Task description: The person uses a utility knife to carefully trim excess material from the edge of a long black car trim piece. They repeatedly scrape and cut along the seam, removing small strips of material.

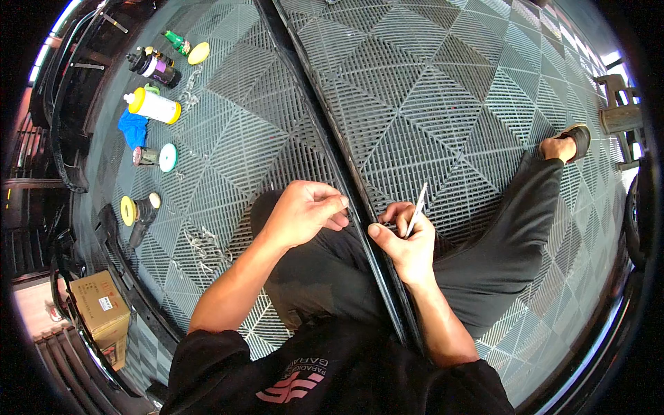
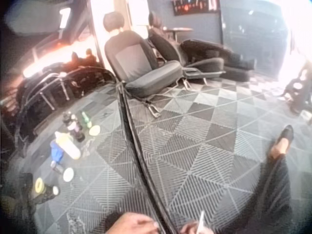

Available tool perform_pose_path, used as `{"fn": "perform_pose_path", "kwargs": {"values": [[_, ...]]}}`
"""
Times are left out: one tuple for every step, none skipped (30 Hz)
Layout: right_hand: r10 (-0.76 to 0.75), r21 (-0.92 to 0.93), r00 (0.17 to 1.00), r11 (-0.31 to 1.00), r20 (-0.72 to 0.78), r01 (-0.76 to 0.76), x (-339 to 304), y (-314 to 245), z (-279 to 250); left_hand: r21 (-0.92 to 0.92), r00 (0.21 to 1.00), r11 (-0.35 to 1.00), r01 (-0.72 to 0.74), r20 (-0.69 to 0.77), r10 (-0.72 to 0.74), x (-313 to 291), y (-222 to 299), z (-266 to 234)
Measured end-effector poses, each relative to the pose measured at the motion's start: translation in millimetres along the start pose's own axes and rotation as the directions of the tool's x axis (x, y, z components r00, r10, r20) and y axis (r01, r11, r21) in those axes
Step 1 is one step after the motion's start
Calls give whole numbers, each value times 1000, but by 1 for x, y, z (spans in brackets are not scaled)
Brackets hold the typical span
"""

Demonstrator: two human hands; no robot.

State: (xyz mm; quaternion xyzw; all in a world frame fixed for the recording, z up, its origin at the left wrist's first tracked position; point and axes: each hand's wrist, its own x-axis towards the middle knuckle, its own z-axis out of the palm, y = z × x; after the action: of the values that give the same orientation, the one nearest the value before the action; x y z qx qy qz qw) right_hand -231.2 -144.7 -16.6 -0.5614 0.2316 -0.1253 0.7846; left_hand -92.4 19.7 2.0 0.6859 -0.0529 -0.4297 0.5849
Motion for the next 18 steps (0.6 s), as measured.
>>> {"fn": "perform_pose_path", "kwargs": {"values": [[-13,-45,1000,999,0,13,0,1,-1,19,1000,1000,24,-2,-24,1,0,0],[-27,-90,1000,996,2,27,1,2,-1,38,999,998,48,-4,-48,3,1,-1],[-27,-115,1000,993,-4,26,1,4,-1,57,997,996,71,-7,-71,4,1,-1],[-27,-141,1000,990,-9,25,1,6,-1,106,996,991,84,-25,-82,5,3,0],[-27,-167,1000,986,-15,24,1,8,-1,154,995,983,98,-44,-92,6,5,1],[-8,-172,1000,985,-24,3,1,9,-1,201,993,973,112,-64,-101,6,6,3],[-24,-206,999,978,-24,19,2,10,-2,261,991,959,112,-95,-90,7,6,4],[-41,-241,999,970,-24,34,3,12,-4,319,989,941,114,-125,-77,9,4,7],[-58,-274,998,960,-23,50,4,13,-4,376,986,919,117,-155,-62,11,3,10],[-45,-261,999,965,-29,36,5,13,-3,456,980,884,104,-201,-12,10,5,16],[-33,-247,999,969,-36,23,4,11,-2,532,970,841,95,-240,43,7,8,24],[-20,-234,999,972,-43,9,4,11,-1,605,957,791,91,-274,100,4,8,29],[-27,-244,999,970,-40,16,4,11,-2,655,922,755,-32,-271,275,4,-2,32],[-34,-253,999,967,-38,24,5,11,-3,689,886,715,-118,-253,390,3,-10,33],[-42,-263,999,964,-35,31,5,10,-3,720,836,664,-199,-229,498,2,-17,34],[-31,-229,999,973,-38,22,5,11,-4,749,776,603,-274,-198,599,0,-23,36],[-21,-194,999,981,-40,13,5,12,-5,737,752,594,-321,-183,633,-5,-27,39],[-11,-159,999,987,-41,4,6,12,-5,714,748,610,-345,-184,638,-9,-30,41]]}}
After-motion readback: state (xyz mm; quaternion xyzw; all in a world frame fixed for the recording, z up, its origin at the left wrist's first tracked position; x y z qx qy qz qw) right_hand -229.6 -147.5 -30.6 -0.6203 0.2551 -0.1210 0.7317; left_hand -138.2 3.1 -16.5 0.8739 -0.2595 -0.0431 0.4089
